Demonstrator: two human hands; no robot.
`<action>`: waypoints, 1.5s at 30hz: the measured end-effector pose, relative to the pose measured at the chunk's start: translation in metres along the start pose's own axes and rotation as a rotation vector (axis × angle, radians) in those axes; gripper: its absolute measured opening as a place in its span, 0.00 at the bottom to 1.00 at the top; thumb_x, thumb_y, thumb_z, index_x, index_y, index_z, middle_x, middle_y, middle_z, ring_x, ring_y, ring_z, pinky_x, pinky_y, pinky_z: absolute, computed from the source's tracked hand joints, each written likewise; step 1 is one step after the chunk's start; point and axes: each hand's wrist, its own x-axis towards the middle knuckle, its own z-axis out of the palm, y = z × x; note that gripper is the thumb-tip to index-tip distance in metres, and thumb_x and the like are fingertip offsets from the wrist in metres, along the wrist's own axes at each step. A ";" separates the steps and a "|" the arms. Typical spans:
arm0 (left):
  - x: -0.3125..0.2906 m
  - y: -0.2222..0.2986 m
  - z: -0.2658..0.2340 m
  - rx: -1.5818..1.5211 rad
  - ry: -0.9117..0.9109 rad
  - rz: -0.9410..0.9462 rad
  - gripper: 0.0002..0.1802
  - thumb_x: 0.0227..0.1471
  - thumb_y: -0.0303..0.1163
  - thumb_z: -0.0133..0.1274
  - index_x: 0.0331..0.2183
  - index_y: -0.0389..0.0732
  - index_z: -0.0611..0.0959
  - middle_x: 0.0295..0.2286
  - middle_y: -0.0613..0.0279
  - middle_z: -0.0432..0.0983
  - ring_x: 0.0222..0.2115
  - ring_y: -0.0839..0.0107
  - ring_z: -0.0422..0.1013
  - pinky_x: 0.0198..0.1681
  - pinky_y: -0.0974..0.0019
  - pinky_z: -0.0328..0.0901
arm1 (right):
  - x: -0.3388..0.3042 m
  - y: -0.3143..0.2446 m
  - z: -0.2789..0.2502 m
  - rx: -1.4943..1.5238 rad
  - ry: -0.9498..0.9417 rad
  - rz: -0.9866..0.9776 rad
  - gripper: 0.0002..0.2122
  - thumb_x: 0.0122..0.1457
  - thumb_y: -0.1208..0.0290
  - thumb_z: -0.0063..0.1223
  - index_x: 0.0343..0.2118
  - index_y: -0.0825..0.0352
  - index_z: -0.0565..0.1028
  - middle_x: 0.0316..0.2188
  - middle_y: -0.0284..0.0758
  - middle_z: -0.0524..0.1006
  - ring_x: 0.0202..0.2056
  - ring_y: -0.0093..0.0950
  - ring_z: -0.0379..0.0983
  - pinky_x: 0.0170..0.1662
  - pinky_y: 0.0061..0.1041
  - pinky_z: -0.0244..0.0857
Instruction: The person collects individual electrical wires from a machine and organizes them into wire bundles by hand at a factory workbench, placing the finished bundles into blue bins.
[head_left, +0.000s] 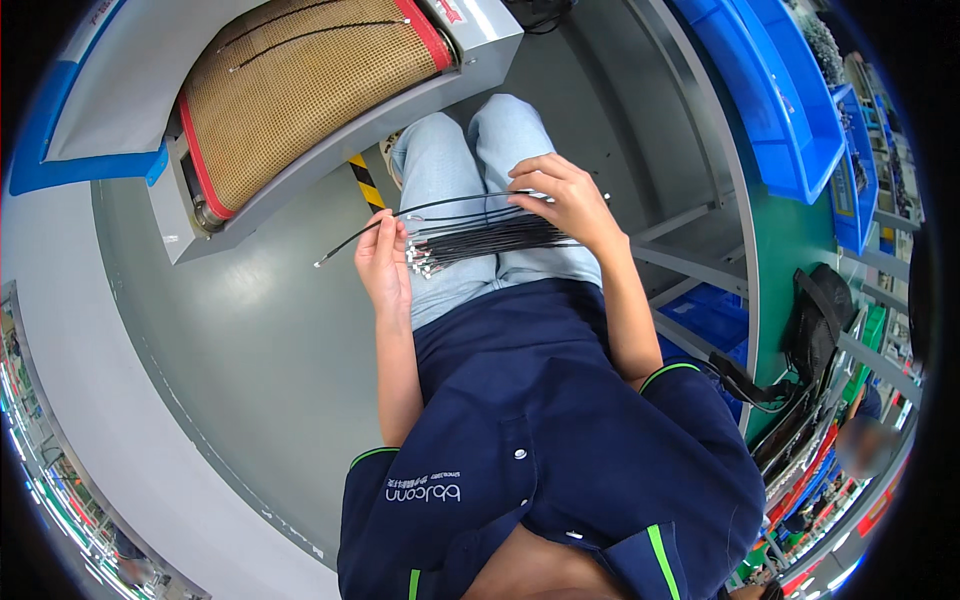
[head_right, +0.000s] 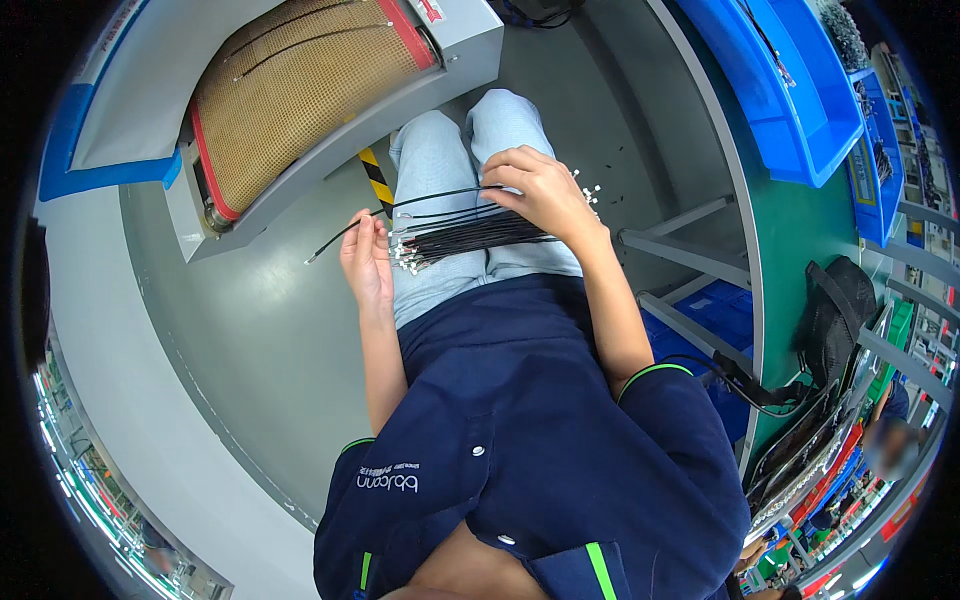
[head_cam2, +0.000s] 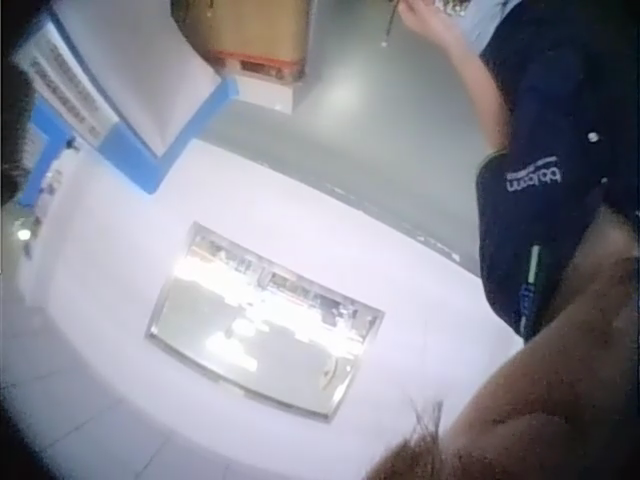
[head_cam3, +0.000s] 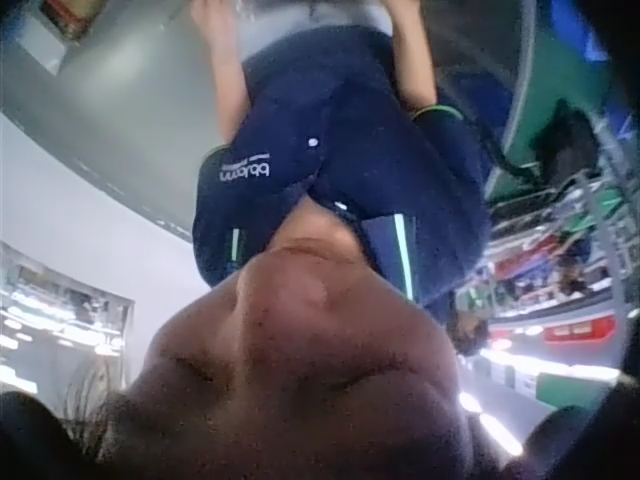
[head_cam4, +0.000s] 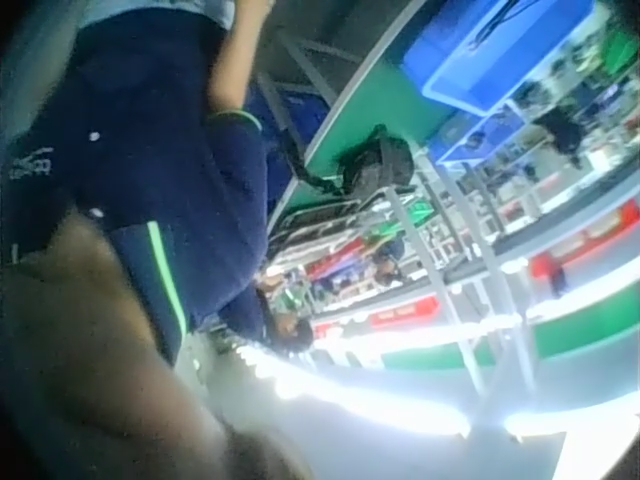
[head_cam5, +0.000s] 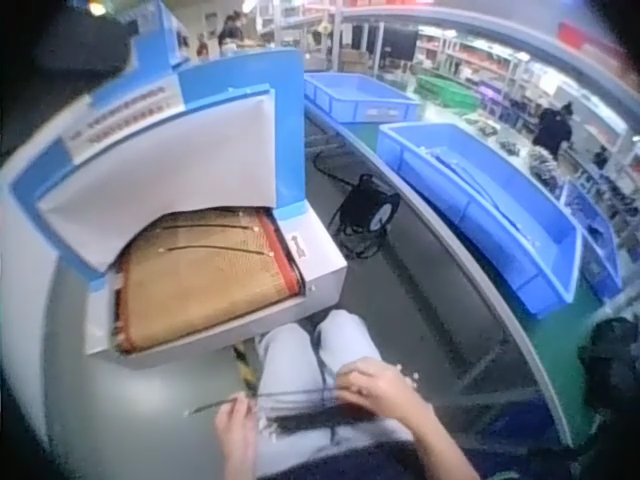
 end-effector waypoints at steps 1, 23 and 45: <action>0.001 0.000 0.001 -0.002 -0.002 -0.004 0.09 0.54 0.25 0.53 0.39 0.33 0.78 0.30 0.60 0.76 0.31 0.77 0.72 0.37 0.76 0.69 | 0.001 0.001 0.003 -0.025 0.001 -0.010 0.07 0.45 0.73 0.63 0.28 0.65 0.77 0.31 0.30 0.77 0.34 0.29 0.73 0.39 0.28 0.67; 0.000 0.015 0.005 1.436 -0.446 0.225 0.15 0.49 0.25 0.53 0.41 0.41 0.78 0.39 0.52 0.69 0.43 0.56 0.66 0.48 0.60 0.61 | 0.162 -0.001 0.033 0.022 0.270 0.045 0.06 0.47 0.68 0.60 0.25 0.64 0.80 0.30 0.33 0.77 0.34 0.35 0.72 0.40 0.32 0.66; 0.018 0.038 0.005 1.268 -0.539 0.013 0.10 0.47 0.28 0.56 0.34 0.37 0.77 0.33 0.52 0.69 0.36 0.60 0.69 0.43 0.64 0.64 | 0.091 -0.007 0.020 0.204 -0.057 0.012 0.08 0.53 0.68 0.55 0.32 0.66 0.78 0.30 0.39 0.77 0.36 0.38 0.72 0.42 0.33 0.66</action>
